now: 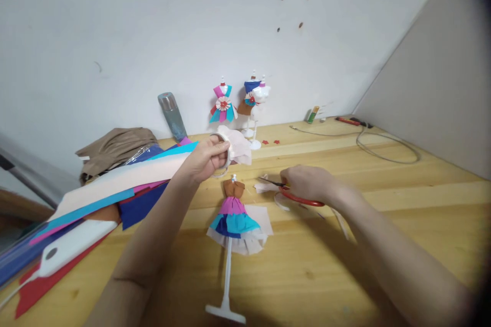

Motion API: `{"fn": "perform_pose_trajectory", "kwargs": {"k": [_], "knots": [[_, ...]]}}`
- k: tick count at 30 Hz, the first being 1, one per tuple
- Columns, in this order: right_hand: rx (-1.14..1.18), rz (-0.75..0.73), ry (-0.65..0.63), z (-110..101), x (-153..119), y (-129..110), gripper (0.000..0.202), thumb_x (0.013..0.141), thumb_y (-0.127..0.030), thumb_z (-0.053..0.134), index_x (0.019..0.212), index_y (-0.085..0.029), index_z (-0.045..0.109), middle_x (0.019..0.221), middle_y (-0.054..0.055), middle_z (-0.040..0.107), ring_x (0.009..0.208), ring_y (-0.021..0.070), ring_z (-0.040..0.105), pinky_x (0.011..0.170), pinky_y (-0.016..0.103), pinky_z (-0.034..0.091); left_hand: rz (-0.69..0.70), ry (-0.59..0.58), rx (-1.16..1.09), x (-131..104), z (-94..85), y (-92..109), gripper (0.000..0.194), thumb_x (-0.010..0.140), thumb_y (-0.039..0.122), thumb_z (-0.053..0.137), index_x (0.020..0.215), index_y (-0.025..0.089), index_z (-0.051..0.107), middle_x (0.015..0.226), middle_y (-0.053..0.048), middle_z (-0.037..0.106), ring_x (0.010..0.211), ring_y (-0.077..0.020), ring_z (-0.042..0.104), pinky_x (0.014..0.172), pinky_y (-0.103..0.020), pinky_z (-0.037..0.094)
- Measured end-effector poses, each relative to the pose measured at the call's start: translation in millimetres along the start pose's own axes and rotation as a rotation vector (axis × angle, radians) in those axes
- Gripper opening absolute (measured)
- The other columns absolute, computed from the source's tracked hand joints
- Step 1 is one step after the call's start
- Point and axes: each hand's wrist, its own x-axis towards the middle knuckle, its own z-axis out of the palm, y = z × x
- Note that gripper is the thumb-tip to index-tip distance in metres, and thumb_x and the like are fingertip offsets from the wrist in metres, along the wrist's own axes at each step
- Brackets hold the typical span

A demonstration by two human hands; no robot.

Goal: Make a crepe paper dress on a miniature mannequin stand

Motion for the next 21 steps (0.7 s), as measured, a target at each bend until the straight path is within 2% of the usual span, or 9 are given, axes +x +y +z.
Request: {"fn": "perform_pose_trajectory", "kwargs": {"k": [4,7,9,11,12,14,16,18,21], "knots": [[0.018,-0.033,-0.128,14,10,3,0.011,0.072,-0.032,0.071,0.068,-0.022,0.069,0.060,0.004,0.063,0.049,0.0174,0.058,0.049,0.028,0.035,-0.050,-0.044,-0.052,-4,4.2,0,0.028,0.072,0.028,0.078,0.089,0.014,0.061,0.084,-0.009,0.072,0.088,-0.0227,0.072,0.080,-0.035,0.059],[0.011,-0.050,-0.137,8,7,2,0.016,0.065,-0.028,0.077,0.079,-0.024,0.072,0.064,0.002,0.067,0.054,0.0186,0.062,0.050,0.027,0.036,-0.051,-0.031,-0.114,-8,10.4,-2,0.018,0.076,0.021,0.073,0.089,0.013,0.063,0.088,-0.011,0.074,0.090,-0.0229,0.072,0.082,-0.037,0.060],[-0.034,-0.014,-0.086,-2,-2,-2,0.015,0.070,-0.032,0.075,0.081,-0.022,0.072,0.071,0.006,0.070,0.063,0.0217,0.065,0.053,0.028,0.038,-0.043,-0.008,-0.154,-10,15.6,-5,0.013,0.078,0.018,0.070,0.088,0.013,0.063,0.087,-0.011,0.074,0.087,-0.0219,0.072,0.081,-0.037,0.060],[-0.039,0.006,0.081,-13,-17,-10,0.018,0.083,-0.037,0.062,0.084,-0.020,0.070,0.077,0.010,0.071,0.070,0.0237,0.066,0.058,0.031,0.040,-0.022,0.030,-0.189,-12,21.5,-7,0.009,0.079,0.016,0.069,0.086,0.013,0.064,0.085,-0.010,0.073,0.082,-0.0203,0.072,0.080,-0.036,0.060],[0.021,-0.002,0.234,-17,-26,-16,0.018,0.085,-0.037,0.060,0.085,-0.021,0.069,0.076,0.009,0.071,0.070,0.0235,0.065,0.060,0.032,0.041,-0.009,0.049,-0.204,-14,24.5,-8,0.008,0.079,0.016,0.068,0.085,0.013,0.064,0.083,-0.009,0.073,0.079,-0.0194,0.072,0.080,-0.036,0.060],[0.241,-0.164,0.598,-22,-45,-28,0.017,0.089,-0.037,0.058,0.085,-0.023,0.065,0.076,0.007,0.070,0.069,0.0221,0.064,0.064,0.035,0.046,0.018,0.068,-0.222,-18,30.2,-9,0.009,0.077,0.017,0.071,0.082,0.013,0.064,0.080,-0.007,0.072,0.076,-0.0177,0.071,0.078,-0.033,0.059],[0.378,-0.357,0.817,-24,-61,-38,0.018,0.090,-0.039,0.057,0.082,-0.024,0.063,0.076,0.007,0.068,0.072,0.0233,0.064,0.070,0.039,0.048,0.031,0.037,-0.200,-25,34.4,-9,0.015,0.072,0.019,0.077,0.077,0.014,0.063,0.076,-0.006,0.072,0.072,-0.0160,0.069,0.074,-0.030,0.058],[0.428,-0.434,0.904,-25,-69,-43,0.017,0.091,-0.040,0.058,0.083,-0.026,0.064,0.083,0.009,0.069,0.080,0.0263,0.064,0.076,0.042,0.050,0.012,-0.041,-0.117,-35,36.4,-8,0.021,0.066,0.021,0.082,0.074,0.014,0.064,0.073,-0.005,0.071,0.068,-0.0144,0.067,0.068,-0.027,0.056],[0.496,-0.438,0.923,-25,-65,-38,0.020,0.092,-0.044,0.055,0.093,-0.028,0.068,0.099,0.011,0.071,0.091,0.0291,0.064,0.083,0.046,0.050,-0.022,-0.172,0.069,-54,35.9,-7,0.024,0.061,0.025,0.085,0.069,0.013,0.067,0.064,-0.004,0.067,0.057,-0.0129,0.063,0.056,-0.023,0.051]]}}
